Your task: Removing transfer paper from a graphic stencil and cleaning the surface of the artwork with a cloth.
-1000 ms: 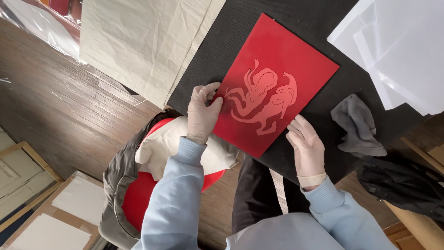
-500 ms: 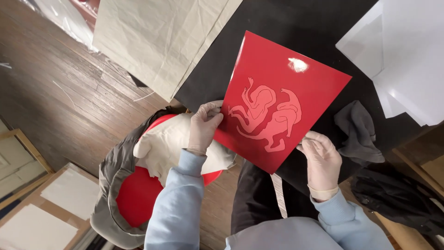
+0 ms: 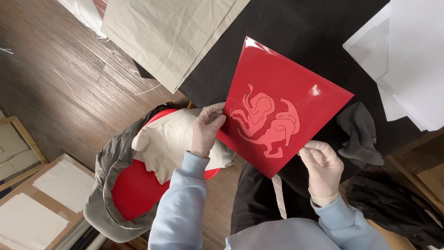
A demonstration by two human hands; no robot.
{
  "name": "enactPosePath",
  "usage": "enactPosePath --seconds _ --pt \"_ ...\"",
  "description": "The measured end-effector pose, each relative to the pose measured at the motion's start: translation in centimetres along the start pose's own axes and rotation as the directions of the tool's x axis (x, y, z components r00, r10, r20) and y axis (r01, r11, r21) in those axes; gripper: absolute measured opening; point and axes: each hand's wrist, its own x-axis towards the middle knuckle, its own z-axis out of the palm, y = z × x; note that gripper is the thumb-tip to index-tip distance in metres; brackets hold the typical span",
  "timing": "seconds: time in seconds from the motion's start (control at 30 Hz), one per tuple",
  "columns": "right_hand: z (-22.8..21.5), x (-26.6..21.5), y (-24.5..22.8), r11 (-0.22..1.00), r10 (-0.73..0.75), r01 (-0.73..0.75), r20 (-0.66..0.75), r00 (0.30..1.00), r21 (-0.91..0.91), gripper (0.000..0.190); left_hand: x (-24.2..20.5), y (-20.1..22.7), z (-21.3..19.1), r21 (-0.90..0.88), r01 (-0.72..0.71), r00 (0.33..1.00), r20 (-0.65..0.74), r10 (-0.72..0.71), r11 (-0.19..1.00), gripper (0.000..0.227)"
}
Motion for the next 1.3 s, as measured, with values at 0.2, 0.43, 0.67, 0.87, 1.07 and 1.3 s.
enactPosePath --seconds 0.2,0.43,0.67,0.87,1.07,1.3 --pt "-0.7 0.3 0.8 1.0 -0.005 0.005 -0.011 1.0 0.015 0.016 -0.1 -0.1 0.4 0.009 -0.035 0.999 0.007 0.035 0.999 0.03" --pt "-1.1 1.7 1.7 0.998 -0.021 0.017 -0.066 0.998 -0.06 0.017 0.6 1.1 1.2 0.102 -0.091 0.996 0.005 0.091 0.991 0.031" --pt "-0.9 5.1 0.8 0.93 -0.042 0.03 -0.025 0.999 -0.367 0.025 3.8 3.9 2.2 0.534 -0.242 0.943 -0.067 0.326 0.81 0.028" --pt "-7.9 4.7 -1.4 0.258 -0.419 0.208 0.084 0.904 -0.944 0.058 11.5 10.7 -0.5 0.914 -0.397 0.712 0.252 0.656 0.08 0.12" --pt "-12.2 6.1 -0.6 0.144 -0.482 0.196 0.104 0.87 -0.97 0.067 23.8 13.5 -9.8 0.854 -0.487 0.639 0.205 0.741 0.183 0.091" --pt "-12.7 6.5 2.2 0.277 -0.392 0.121 0.003 0.92 -0.953 0.054 21.6 21.6 -6.1 0.843 -0.472 0.736 0.213 0.643 0.26 0.057"
